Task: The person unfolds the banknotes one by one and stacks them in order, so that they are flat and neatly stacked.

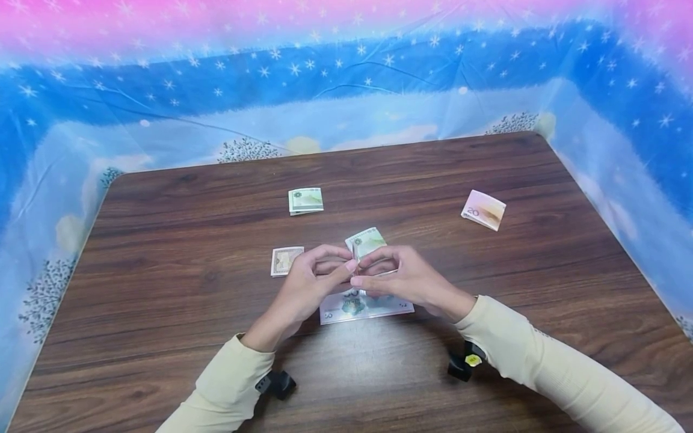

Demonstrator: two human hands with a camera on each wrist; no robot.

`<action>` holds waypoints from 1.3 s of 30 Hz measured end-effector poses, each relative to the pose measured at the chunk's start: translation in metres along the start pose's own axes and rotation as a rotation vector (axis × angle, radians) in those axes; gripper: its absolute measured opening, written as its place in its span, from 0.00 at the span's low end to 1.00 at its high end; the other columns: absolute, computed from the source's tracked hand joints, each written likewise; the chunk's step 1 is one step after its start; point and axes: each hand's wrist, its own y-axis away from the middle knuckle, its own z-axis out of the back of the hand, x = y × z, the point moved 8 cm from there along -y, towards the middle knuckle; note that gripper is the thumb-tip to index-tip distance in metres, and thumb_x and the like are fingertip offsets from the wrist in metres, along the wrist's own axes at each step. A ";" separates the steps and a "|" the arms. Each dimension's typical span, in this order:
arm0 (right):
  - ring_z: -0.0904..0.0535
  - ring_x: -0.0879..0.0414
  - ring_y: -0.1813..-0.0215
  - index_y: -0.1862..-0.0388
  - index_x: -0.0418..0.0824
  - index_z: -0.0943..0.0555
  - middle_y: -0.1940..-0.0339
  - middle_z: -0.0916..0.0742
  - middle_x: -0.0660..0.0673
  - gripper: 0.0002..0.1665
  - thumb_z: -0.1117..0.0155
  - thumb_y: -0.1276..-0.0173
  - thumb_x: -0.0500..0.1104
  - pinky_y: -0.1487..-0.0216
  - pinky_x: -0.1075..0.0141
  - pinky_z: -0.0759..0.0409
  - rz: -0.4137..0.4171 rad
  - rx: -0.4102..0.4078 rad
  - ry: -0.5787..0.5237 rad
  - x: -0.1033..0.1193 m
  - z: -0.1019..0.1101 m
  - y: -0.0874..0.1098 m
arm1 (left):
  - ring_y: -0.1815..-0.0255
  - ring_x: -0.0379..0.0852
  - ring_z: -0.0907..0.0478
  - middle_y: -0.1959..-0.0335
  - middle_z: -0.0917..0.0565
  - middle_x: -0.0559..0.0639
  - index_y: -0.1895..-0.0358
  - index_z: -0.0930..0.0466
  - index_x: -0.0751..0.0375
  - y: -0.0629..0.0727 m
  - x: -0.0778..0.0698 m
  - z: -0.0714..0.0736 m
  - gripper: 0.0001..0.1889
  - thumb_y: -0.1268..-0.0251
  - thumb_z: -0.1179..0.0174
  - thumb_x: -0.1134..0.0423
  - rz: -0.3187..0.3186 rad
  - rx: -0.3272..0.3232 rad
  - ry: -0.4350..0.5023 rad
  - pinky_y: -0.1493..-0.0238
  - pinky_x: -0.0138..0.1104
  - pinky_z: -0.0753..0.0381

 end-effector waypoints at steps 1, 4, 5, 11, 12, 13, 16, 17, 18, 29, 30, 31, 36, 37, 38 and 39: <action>0.13 0.42 0.53 0.44 0.30 0.20 0.53 0.12 0.37 0.26 0.24 0.37 0.41 0.50 0.52 0.14 0.002 0.001 -0.002 0.001 0.000 0.000 | 0.48 0.55 0.15 0.52 0.14 0.67 0.45 0.24 0.75 0.000 0.000 0.000 0.15 0.30 0.37 0.69 -0.003 0.001 0.002 0.49 0.43 0.15; 0.13 0.42 0.53 0.44 0.31 0.20 0.53 0.11 0.37 0.26 0.24 0.37 0.40 0.50 0.52 0.14 0.005 0.007 0.000 0.002 0.001 0.001 | 0.47 0.55 0.15 0.50 0.14 0.67 0.43 0.23 0.72 0.000 0.000 0.001 0.16 0.30 0.37 0.69 0.002 -0.005 0.003 0.49 0.42 0.15; 0.13 0.42 0.54 0.43 0.31 0.20 0.53 0.11 0.37 0.26 0.24 0.37 0.41 0.50 0.52 0.14 0.006 0.009 0.005 0.002 0.001 0.001 | 0.47 0.55 0.15 0.50 0.14 0.66 0.42 0.24 0.70 0.001 0.000 0.001 0.16 0.30 0.37 0.69 0.005 -0.009 0.000 0.49 0.42 0.15; 0.13 0.48 0.54 0.38 0.30 0.24 0.49 0.13 0.36 0.29 0.26 0.36 0.38 0.49 0.52 0.15 0.008 0.034 -0.015 0.003 0.003 0.003 | 0.50 0.55 0.14 0.49 0.15 0.68 0.35 0.26 0.64 0.003 0.000 0.006 0.20 0.29 0.41 0.71 0.026 -0.041 -0.057 0.50 0.41 0.14; 0.13 0.48 0.55 0.37 0.29 0.26 0.48 0.13 0.35 0.30 0.28 0.36 0.36 0.49 0.52 0.15 0.009 0.036 -0.023 0.003 0.004 0.004 | 0.51 0.55 0.14 0.50 0.15 0.68 0.35 0.27 0.64 0.003 0.000 0.006 0.21 0.29 0.42 0.72 0.026 -0.043 -0.066 0.50 0.41 0.14; 0.13 0.49 0.55 0.36 0.28 0.27 0.47 0.14 0.34 0.31 0.29 0.36 0.34 0.49 0.53 0.15 0.009 0.039 -0.032 0.004 0.004 0.004 | 0.51 0.56 0.14 0.49 0.15 0.69 0.34 0.27 0.64 0.003 -0.001 0.006 0.22 0.30 0.43 0.72 0.023 -0.043 -0.069 0.50 0.42 0.14; 0.13 0.49 0.54 0.32 0.26 0.31 0.45 0.16 0.30 0.32 0.34 0.35 0.31 0.49 0.54 0.15 0.002 0.039 -0.052 0.003 0.006 0.005 | 0.51 0.56 0.14 0.49 0.15 0.70 0.35 0.27 0.65 0.003 -0.002 0.007 0.22 0.32 0.44 0.75 0.013 -0.046 -0.073 0.51 0.42 0.14; 0.13 0.48 0.54 0.32 0.26 0.32 0.44 0.16 0.29 0.33 0.35 0.35 0.30 0.49 0.55 0.15 -0.001 0.034 -0.057 0.002 0.007 0.005 | 0.50 0.56 0.15 0.49 0.16 0.70 0.35 0.27 0.65 0.003 -0.003 0.008 0.22 0.32 0.45 0.75 0.005 -0.048 -0.073 0.51 0.42 0.14; 0.14 0.48 0.53 0.31 0.26 0.32 0.43 0.17 0.29 0.33 0.37 0.35 0.29 0.48 0.55 0.15 -0.006 0.029 -0.063 0.002 0.008 0.005 | 0.51 0.56 0.15 0.49 0.16 0.69 0.36 0.26 0.65 0.003 -0.003 0.009 0.22 0.33 0.45 0.76 0.000 -0.055 -0.081 0.52 0.42 0.14; 0.14 0.42 0.51 0.35 0.21 0.31 0.45 0.17 0.24 0.26 0.47 0.33 0.25 0.51 0.52 0.14 -0.002 -0.030 -0.105 -0.004 0.021 0.008 | 0.61 0.49 0.13 0.59 0.12 0.64 0.42 0.21 0.64 0.009 0.000 0.023 0.20 0.36 0.37 0.77 0.020 -0.162 -0.200 0.61 0.39 0.12; 0.14 0.43 0.52 0.36 0.21 0.31 0.45 0.17 0.24 0.26 0.47 0.33 0.25 0.52 0.53 0.14 -0.008 -0.040 -0.100 -0.005 0.023 0.009 | 0.63 0.49 0.13 0.60 0.12 0.64 0.42 0.22 0.64 0.009 0.000 0.024 0.20 0.36 0.37 0.77 0.022 -0.166 -0.201 0.62 0.40 0.12; 0.13 0.43 0.53 0.36 0.21 0.31 0.45 0.17 0.24 0.25 0.46 0.32 0.25 0.52 0.53 0.14 -0.014 -0.047 -0.094 -0.005 0.025 0.009 | 0.64 0.48 0.13 0.60 0.12 0.64 0.41 0.22 0.65 0.009 0.000 0.025 0.20 0.36 0.38 0.78 0.023 -0.166 -0.199 0.63 0.41 0.12; 0.13 0.45 0.55 0.37 0.19 0.32 0.46 0.17 0.24 0.24 0.44 0.32 0.25 0.52 0.55 0.14 -0.026 -0.060 -0.077 -0.008 0.032 0.009 | 0.67 0.48 0.14 0.61 0.13 0.66 0.40 0.24 0.67 0.009 0.002 0.030 0.20 0.35 0.40 0.79 0.036 -0.163 -0.184 0.65 0.46 0.12; 0.14 0.45 0.55 0.37 0.19 0.32 0.46 0.17 0.24 0.24 0.44 0.31 0.25 0.52 0.54 0.14 -0.022 -0.058 -0.074 -0.008 0.033 0.009 | 0.67 0.49 0.14 0.60 0.13 0.67 0.40 0.24 0.68 0.009 0.002 0.031 0.20 0.35 0.40 0.80 0.036 -0.162 -0.181 0.66 0.46 0.12; 0.14 0.46 0.55 0.38 0.18 0.32 0.47 0.17 0.23 0.24 0.44 0.31 0.24 0.52 0.54 0.14 -0.018 -0.056 -0.070 -0.009 0.034 0.009 | 0.67 0.49 0.14 0.60 0.13 0.68 0.41 0.24 0.69 0.008 0.002 0.031 0.19 0.35 0.40 0.80 0.036 -0.162 -0.176 0.66 0.46 0.12; 0.14 0.46 0.55 0.39 0.18 0.31 0.47 0.17 0.23 0.23 0.44 0.31 0.24 0.52 0.54 0.14 -0.017 -0.056 -0.069 -0.009 0.035 0.009 | 0.67 0.49 0.14 0.59 0.14 0.68 0.41 0.24 0.69 0.008 0.003 0.032 0.19 0.35 0.41 0.80 0.038 -0.160 -0.171 0.66 0.46 0.12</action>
